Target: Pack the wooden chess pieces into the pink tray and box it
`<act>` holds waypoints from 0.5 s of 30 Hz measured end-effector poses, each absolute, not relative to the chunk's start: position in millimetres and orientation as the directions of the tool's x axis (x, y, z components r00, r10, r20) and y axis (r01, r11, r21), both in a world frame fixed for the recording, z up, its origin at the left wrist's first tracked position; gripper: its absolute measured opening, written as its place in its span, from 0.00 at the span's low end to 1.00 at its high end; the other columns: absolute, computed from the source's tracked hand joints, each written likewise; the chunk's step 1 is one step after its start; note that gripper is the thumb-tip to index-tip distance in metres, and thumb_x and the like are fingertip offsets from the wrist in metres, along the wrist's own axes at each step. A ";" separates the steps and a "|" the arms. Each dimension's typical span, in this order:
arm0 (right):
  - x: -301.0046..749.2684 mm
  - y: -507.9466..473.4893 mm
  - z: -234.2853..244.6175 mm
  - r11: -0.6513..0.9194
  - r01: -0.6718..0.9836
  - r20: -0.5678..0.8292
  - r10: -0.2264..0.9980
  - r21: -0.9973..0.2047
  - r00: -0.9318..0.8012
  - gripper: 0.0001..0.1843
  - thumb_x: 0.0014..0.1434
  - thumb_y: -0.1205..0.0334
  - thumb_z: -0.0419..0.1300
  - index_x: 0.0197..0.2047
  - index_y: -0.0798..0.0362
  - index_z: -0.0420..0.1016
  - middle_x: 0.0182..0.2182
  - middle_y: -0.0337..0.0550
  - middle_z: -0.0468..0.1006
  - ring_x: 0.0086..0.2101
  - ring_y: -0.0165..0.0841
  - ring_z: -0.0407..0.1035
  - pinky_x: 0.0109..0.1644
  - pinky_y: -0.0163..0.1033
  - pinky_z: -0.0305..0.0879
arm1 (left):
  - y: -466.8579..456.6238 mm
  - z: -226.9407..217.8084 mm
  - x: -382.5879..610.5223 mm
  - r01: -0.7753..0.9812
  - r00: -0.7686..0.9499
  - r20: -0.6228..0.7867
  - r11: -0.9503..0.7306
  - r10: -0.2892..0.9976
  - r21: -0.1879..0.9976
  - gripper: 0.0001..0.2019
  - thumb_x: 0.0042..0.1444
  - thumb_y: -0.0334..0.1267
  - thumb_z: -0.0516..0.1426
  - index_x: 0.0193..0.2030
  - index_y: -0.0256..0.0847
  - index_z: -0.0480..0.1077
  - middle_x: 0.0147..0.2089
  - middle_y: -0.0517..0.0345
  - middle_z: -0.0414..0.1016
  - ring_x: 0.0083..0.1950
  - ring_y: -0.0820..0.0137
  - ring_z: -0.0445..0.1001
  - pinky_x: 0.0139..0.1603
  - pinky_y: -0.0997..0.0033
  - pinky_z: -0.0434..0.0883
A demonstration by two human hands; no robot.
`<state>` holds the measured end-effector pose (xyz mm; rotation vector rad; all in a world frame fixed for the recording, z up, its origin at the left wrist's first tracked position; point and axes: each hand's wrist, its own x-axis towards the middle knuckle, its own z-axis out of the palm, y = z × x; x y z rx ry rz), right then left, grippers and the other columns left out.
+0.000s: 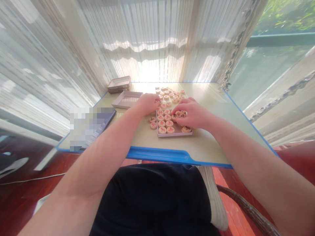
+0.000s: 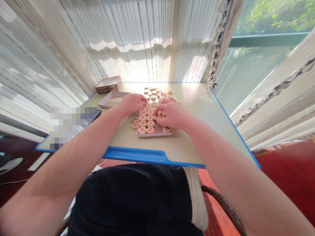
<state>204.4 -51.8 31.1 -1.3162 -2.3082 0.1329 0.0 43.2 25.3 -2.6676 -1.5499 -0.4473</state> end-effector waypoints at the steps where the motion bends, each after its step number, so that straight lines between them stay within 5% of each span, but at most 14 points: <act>1: 204.6 -51.6 30.8 0.534 0.790 0.358 0.832 -0.303 -0.425 0.10 0.48 0.60 0.62 0.36 0.48 0.79 0.38 0.44 0.73 0.46 0.42 0.62 0.53 0.48 0.60 | 43.1 25.5 0.0 0.855 0.466 0.256 -0.506 0.847 0.116 0.16 0.55 0.39 0.50 0.44 0.43 0.76 0.43 0.56 0.78 0.46 0.63 0.73 0.48 0.66 0.68; 15: 207.4 -48.8 27.7 0.547 0.789 0.366 0.820 -0.280 -0.439 0.11 0.48 0.56 0.62 0.36 0.48 0.80 0.39 0.45 0.72 0.46 0.44 0.61 0.49 0.47 0.61 | 38.2 29.4 0.4 0.851 0.476 0.247 -0.513 0.844 0.113 0.17 0.54 0.38 0.49 0.45 0.41 0.76 0.42 0.55 0.78 0.45 0.63 0.73 0.47 0.67 0.68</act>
